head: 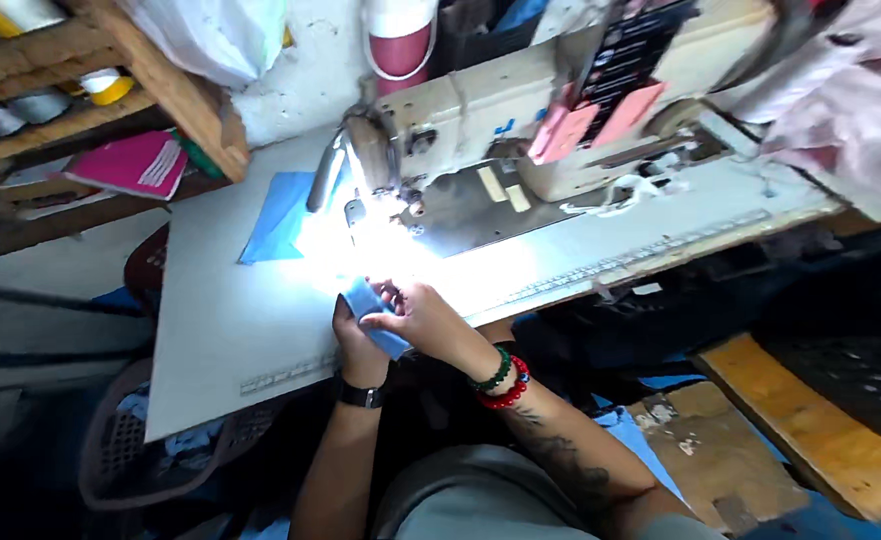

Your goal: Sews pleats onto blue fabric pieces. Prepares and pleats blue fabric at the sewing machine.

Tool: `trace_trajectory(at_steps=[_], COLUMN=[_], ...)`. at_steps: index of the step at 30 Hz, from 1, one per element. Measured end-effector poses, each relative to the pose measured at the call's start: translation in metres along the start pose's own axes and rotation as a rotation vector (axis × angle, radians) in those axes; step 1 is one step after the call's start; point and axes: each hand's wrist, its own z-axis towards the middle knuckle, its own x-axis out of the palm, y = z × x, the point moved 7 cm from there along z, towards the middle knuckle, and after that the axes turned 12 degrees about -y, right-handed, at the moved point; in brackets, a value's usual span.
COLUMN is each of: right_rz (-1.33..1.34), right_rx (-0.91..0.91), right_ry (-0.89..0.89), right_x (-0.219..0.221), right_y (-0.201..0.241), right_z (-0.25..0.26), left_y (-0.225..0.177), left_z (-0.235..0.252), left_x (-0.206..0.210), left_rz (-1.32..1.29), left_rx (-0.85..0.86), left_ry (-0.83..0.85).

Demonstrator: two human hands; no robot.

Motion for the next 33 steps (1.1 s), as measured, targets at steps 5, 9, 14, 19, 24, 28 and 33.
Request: trace_trajectory(at_steps=[5,9,14,19,24,28,33], right_rz=[0.155,0.261,0.256,0.367,0.466,0.405,-0.226], right_rx=[0.168,0.063,0.126,0.174,0.247,0.239,0.218], right_ry=[0.068,-0.123,-0.300,-0.375,-0.327,-0.357,-0.371], right_x=[-0.037,-0.068,-0.103,-0.124,-0.125,-0.138,-0.189], right_y=[-0.023,-0.033,-0.049,-0.060,-0.067,-0.066,-0.081], right_z=[-0.017,-0.030,-0.037,-0.031,-0.024,-0.016,0.014], left_y=[0.033,0.050,0.077,0.074,0.075,0.069,0.079], left_z=[-0.025,-0.027,-0.017,-0.008,-0.008,-0.004,0.018], left_x=[0.021,0.038,0.057,0.065,0.074,0.080,0.106], left_rz=[0.133,0.153,0.177,0.259,0.271,0.408,1.293], left_rx=[-0.041,-0.056,-0.197,0.161,0.303,0.515,0.663], left_ry=[0.094,0.202,0.229,0.142,0.220,0.250,0.411])
